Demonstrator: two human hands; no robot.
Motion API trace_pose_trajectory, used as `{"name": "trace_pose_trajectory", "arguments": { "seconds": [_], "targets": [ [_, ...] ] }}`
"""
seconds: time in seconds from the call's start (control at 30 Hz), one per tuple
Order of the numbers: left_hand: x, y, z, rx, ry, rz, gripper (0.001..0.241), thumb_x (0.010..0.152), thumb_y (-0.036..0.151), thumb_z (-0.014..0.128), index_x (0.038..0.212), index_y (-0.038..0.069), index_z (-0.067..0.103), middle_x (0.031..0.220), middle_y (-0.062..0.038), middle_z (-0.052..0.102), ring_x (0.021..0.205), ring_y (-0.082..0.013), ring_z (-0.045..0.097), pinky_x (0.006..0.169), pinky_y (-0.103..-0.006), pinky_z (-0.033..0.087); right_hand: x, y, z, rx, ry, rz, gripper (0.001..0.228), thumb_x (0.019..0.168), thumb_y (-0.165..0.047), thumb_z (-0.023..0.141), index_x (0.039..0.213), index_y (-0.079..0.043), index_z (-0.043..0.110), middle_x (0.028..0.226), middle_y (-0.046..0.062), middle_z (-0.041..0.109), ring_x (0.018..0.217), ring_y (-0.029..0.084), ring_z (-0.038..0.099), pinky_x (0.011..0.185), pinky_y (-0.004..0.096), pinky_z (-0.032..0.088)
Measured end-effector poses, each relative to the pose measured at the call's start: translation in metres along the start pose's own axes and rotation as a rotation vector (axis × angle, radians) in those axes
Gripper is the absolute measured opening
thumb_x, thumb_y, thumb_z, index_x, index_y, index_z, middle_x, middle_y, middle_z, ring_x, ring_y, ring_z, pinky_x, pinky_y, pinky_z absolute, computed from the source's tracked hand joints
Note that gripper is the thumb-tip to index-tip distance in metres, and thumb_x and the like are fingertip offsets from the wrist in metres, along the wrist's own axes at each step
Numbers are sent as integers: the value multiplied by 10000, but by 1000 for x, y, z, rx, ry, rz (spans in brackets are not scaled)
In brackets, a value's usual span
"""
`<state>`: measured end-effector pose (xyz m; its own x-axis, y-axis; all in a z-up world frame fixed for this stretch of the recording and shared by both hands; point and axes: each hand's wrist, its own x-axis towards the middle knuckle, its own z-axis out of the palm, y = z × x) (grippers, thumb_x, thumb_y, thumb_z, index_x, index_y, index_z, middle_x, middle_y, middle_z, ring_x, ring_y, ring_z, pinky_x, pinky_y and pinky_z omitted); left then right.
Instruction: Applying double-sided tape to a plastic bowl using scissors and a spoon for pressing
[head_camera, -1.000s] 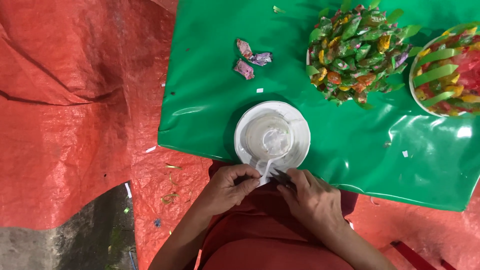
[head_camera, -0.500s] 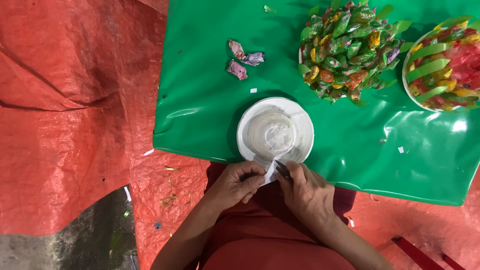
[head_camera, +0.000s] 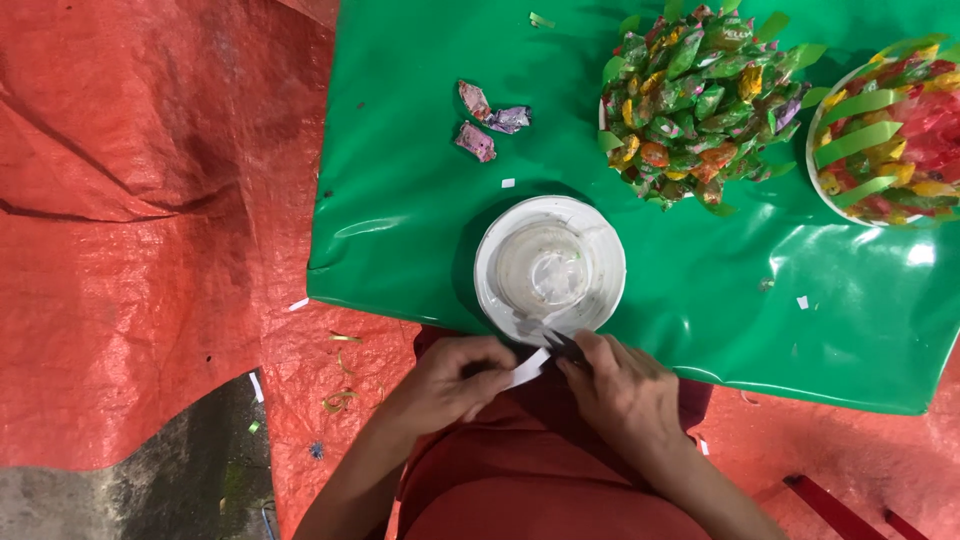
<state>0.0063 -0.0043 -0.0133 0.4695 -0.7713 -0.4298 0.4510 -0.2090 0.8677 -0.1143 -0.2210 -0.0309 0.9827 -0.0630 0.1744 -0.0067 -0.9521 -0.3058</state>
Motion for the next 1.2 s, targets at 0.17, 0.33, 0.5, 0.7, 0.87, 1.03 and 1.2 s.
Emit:
{"name": "trace_pose_trajectory", "arguments": {
  "seconds": [0.17, 0.33, 0.5, 0.7, 0.87, 1.03, 1.2],
  "targets": [
    [-42, 21, -33, 178, 254, 181, 206, 977, 127, 665, 1175, 70, 664, 709, 12, 581, 576, -75, 508, 523, -228, 384, -51, 74, -20, 112, -14, 184, 291, 899, -311, 784, 1149, -200, 681, 1087, 9, 756, 711, 171, 670, 593, 329, 506],
    [-30, 70, -53, 767, 720, 559, 491, 954, -27, 728, 1399, 66, 543, 782, -62, 696, 555, -66, 546, 513, -206, 467, -65, 170, -35, -226, 115, 405, 249, 1141, -211, 743, 1347, -71, 738, 1028, 87, 660, 934, 307, 647, 829, 437, 488],
    [50, 22, -96, 1469, 799, 625, 305, 1015, 258, 744, 1289, 151, 661, 893, -27, 719, 874, -217, 700, 848, -396, 462, -75, 220, -8, -479, 197, 388, 374, 1076, -337, 770, 1350, -83, 772, 1097, 173, 674, 1029, 404, 640, 914, 493, 480],
    [46, 23, -63, 1377, 919, 693, 343, 1036, 353, 636, 1186, 67, 750, 1183, -113, 646, 1120, -300, 623, 985, -472, 415, -46, 176, -41, -387, 238, 314, 506, 1153, -346, 677, 1467, 47, 730, 1357, 296, 642, 1199, 456, 581, 957, 558, 407],
    [40, 17, 3, 1086, 761, 698, 549, 890, 460, 725, 1248, 52, 643, 1356, -171, 547, 1285, -370, 551, 1064, -490, 444, -35, 121, -27, -35, 140, 220, 281, 1011, -201, 723, 1274, -102, 731, 1228, 140, 692, 1141, 348, 627, 997, 485, 483],
    [64, 3, 35, 1210, 703, 410, 978, 766, 802, 646, 1444, 112, 503, 1563, -219, 416, 1446, -454, 436, 1088, -596, 382, 31, 67, -7, 205, 161, -39, 169, 965, -217, 733, 1125, -160, 739, 1049, 51, 659, 952, 253, 632, 766, 407, 439],
    [76, -11, 25, 1149, 624, 467, 890, 790, 514, 812, 1497, 80, 488, 1453, -220, 547, 1325, -408, 537, 1019, -525, 393, 46, 60, 17, 264, 203, -63, 182, 870, -242, 757, 1051, -230, 761, 995, 34, 636, 909, 277, 650, 736, 390, 485]
  ]
}}
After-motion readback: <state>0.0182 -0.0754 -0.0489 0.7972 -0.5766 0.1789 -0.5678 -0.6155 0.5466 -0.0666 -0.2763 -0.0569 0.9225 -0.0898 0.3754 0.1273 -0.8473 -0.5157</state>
